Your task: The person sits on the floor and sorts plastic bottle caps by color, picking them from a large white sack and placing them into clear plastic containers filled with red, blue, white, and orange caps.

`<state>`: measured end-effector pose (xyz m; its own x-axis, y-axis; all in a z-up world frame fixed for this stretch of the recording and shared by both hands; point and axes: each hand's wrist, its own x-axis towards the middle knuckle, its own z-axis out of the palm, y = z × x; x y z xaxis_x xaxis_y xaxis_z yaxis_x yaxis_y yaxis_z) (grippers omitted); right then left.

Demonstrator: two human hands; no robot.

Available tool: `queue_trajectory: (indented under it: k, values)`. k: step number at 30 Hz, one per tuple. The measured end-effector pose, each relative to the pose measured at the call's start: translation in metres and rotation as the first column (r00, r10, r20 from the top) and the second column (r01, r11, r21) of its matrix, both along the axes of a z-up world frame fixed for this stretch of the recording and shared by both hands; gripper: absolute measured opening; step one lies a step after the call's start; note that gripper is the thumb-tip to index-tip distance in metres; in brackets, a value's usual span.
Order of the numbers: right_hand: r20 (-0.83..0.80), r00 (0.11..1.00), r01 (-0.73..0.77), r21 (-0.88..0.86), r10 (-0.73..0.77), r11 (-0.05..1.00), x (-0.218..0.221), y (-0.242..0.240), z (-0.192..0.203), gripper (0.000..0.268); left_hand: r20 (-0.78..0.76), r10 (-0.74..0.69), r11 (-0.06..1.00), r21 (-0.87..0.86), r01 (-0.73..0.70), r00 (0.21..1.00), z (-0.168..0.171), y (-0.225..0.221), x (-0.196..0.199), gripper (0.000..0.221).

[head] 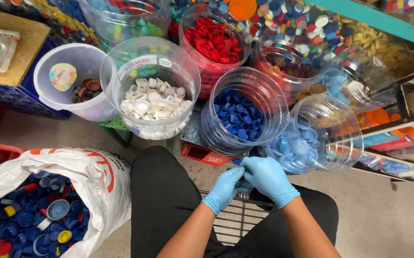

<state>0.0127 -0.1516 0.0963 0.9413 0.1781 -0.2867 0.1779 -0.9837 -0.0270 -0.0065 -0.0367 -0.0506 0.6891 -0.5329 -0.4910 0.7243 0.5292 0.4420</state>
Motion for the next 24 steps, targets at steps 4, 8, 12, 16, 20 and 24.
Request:
queue_trajectory:
  k: [4, 8, 12, 16, 20, 24]
  values:
    - [-0.075, 0.994, 0.083, 0.048, -0.079, 0.995, 0.006, 0.006, 0.029, 0.019, 0.007, -0.036, 0.999, 0.016, 0.036, 0.999, 0.024, 0.011, 0.004, 0.057]
    - [-0.235, 0.972, 0.054, 0.112, -0.026, 0.992, 0.035, 0.03, 0.106, 0.017, -0.003, 0.001, 0.997, 0.073, -0.001, 1.0, 0.016, 0.019, 0.009, 0.06]
    - [-0.121, 0.993, 0.052, 0.36, -0.009, 0.931, 0.072, 0.054, 0.186, 0.016, -0.009, 0.009, 0.991, 0.136, -0.008, 1.0, 0.017, 0.025, 0.011, 0.059]
    - [0.46, 0.886, -0.226, 0.552, -0.067, 0.803, 0.143, 0.036, 0.194, 0.013, -0.009, -0.001, 0.988, 0.152, 0.002, 1.0, 0.022, 0.029, 0.011, 0.06]
    - [0.606, 0.783, -0.151, 0.406, -0.141, 0.901, 0.155, 0.038, 0.21, 0.049, -0.081, 0.026, 0.979, 0.206, -0.008, 0.996, 0.068, 0.041, 0.014, 0.049]
    - [0.898, 0.419, -0.429, 0.328, -0.137, 0.841, 0.12, 0.038, 0.235, 0.05, -0.102, -0.007, 0.964, 0.262, 0.034, 0.995, 0.073, 0.042, 0.015, 0.047]
